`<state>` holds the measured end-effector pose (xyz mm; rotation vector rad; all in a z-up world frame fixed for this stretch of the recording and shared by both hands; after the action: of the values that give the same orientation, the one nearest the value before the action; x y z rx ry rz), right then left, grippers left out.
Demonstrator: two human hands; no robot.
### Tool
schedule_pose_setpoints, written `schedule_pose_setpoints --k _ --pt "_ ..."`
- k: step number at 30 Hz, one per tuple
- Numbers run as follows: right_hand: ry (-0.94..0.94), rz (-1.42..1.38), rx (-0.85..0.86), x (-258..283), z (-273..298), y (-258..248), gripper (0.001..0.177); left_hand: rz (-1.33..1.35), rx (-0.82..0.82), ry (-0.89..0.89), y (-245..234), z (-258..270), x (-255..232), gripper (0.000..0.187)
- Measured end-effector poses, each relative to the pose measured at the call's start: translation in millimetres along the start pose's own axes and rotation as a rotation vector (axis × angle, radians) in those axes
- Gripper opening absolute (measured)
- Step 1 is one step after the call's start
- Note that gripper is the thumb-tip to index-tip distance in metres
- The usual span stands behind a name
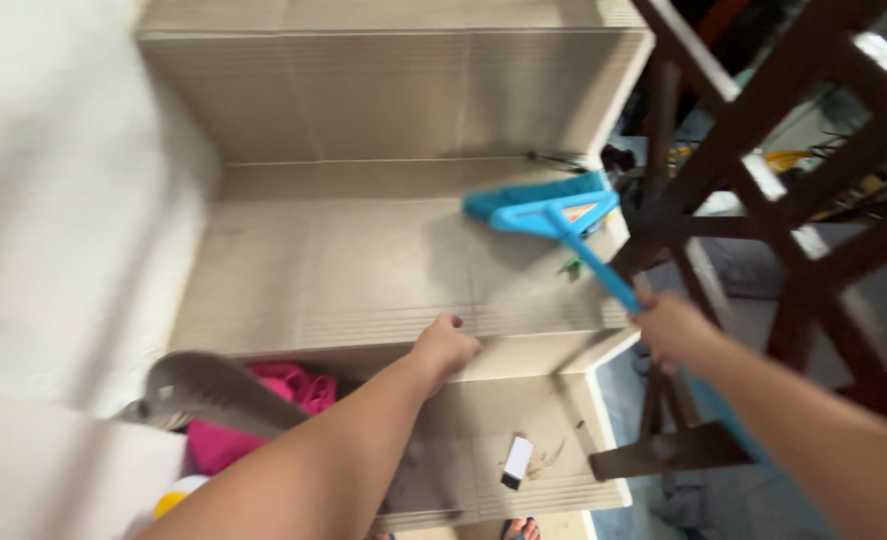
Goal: The person wipes a bottle with a cloth, picks up small items from the tiled steps by hand, and sweeps debris into a dustpan using a broom.
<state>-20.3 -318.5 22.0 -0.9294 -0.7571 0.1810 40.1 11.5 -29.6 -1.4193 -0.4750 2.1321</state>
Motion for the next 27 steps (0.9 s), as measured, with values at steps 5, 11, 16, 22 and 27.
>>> schedule_pose_setpoints --k 5,11,16,22,27 --pt "0.069 -0.144 -0.027 -16.4 84.4 -24.6 0.059 0.051 0.023 -0.023 15.3 -19.9 -7.5 0.069" --pt "-0.181 -0.093 -0.098 40.2 -37.4 -26.6 0.057 -0.042 0.001 0.047 19.6 -36.9 -14.0 0.069" --pt "-0.089 -0.099 -0.02 47.4 -94.3 -2.8 0.039 -0.06 -0.008 0.08 18.6 -35.5 -7.7 0.068" --pt "0.38 -0.103 0.443 -7.0 -14.3 -9.3 0.06 -0.043 0.01 0.03 20.2 -29.4 2.0 0.067" --pt "-0.058 0.063 -0.052 -29.9 63.1 -32.8 0.055 -0.067 -0.019 0.113 30.2 -39.2 -2.6 0.061"
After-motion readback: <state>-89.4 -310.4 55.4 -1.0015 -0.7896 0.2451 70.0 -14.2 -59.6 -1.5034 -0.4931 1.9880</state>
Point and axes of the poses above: each hand's wrist, its own z-axis away from the middle knuckle, its own y-axis out of the palm, x = y × z, the point moved 2 cm from there along -z, towards the middle knuckle, and after that the axes turned 14 degrees about -x, right-handed, at the moved point
